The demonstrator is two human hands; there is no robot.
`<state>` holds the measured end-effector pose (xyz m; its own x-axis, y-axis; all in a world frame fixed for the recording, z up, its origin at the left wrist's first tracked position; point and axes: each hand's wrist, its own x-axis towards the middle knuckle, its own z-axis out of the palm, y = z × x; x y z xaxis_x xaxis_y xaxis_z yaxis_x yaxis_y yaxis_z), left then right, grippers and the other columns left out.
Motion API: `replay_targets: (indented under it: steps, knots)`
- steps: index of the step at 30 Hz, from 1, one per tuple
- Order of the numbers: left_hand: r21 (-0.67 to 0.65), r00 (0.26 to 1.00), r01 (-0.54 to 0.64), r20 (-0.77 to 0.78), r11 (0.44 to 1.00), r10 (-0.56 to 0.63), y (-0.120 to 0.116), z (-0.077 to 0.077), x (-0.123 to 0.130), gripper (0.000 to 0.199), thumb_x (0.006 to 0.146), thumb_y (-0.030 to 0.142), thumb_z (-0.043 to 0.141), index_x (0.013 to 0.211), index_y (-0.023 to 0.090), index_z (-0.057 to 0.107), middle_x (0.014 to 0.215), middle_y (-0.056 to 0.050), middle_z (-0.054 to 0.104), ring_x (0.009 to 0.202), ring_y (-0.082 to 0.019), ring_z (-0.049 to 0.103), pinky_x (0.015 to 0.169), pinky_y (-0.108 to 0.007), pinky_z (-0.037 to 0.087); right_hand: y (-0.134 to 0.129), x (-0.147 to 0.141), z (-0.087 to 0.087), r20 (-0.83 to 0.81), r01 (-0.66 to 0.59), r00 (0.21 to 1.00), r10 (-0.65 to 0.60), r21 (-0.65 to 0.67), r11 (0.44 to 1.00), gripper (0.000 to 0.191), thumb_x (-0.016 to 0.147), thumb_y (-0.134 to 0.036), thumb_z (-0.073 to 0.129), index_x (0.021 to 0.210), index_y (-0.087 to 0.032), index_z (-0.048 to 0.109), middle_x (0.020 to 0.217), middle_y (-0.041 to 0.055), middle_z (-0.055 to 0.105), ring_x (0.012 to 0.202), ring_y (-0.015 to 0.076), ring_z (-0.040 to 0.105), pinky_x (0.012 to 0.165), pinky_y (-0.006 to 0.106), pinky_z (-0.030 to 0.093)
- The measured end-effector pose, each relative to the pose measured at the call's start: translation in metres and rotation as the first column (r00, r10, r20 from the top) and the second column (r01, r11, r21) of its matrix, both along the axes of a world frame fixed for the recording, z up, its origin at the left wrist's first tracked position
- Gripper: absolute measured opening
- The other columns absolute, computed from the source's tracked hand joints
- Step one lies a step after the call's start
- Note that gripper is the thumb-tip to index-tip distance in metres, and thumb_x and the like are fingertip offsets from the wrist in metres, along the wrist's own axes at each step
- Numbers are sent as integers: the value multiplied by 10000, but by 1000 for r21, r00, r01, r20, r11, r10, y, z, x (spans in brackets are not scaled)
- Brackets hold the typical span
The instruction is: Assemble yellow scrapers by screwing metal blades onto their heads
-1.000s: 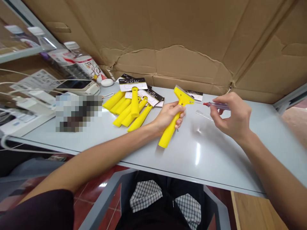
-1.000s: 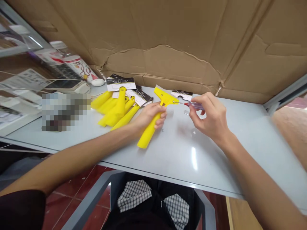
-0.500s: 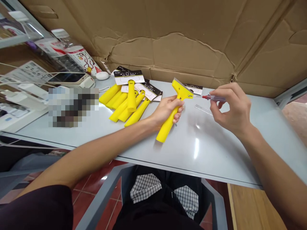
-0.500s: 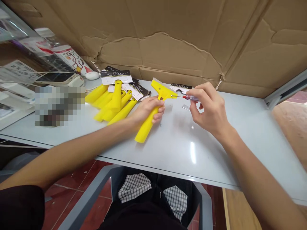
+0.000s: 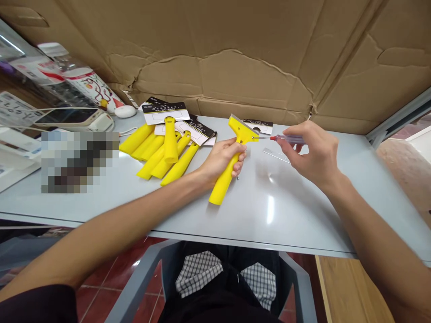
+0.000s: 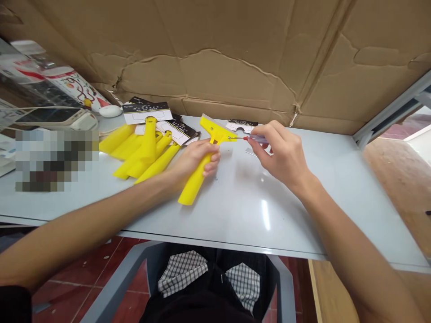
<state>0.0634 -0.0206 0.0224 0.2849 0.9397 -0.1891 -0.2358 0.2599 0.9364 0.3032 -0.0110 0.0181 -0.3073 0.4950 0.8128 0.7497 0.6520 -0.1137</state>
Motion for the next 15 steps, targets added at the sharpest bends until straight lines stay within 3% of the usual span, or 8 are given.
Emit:
replay_targets:
  steps: [6,12,15]
  knots:
    - [-4,1000,11,-5,1000,-11,-2,1,1,190,835,192,704,795,200,519,651,51,513,421,-52,430,354,-175,352,-3,-4,0,-21,-73,997,74,34,997,61,1024,-316,618,1042,-264,644,950,57,753,716,197,704,555,341,549]
    - [-7,1000,-4,-16,1000,4,-4,2,1,183,850,169,671,770,199,509,650,48,510,422,-52,432,358,-178,351,1,1,-3,16,66,998,-67,36,997,200,1085,-302,511,926,-244,618,619,-29,651,496,138,592,497,307,402]
    - [-6,1000,-9,-6,1000,9,-2,1,1,160,853,165,663,780,195,524,649,47,511,419,-52,431,359,-178,348,0,0,-2,14,-5,1000,5,2,1000,123,1062,-318,586,977,-251,644,807,16,761,607,162,683,541,315,482]
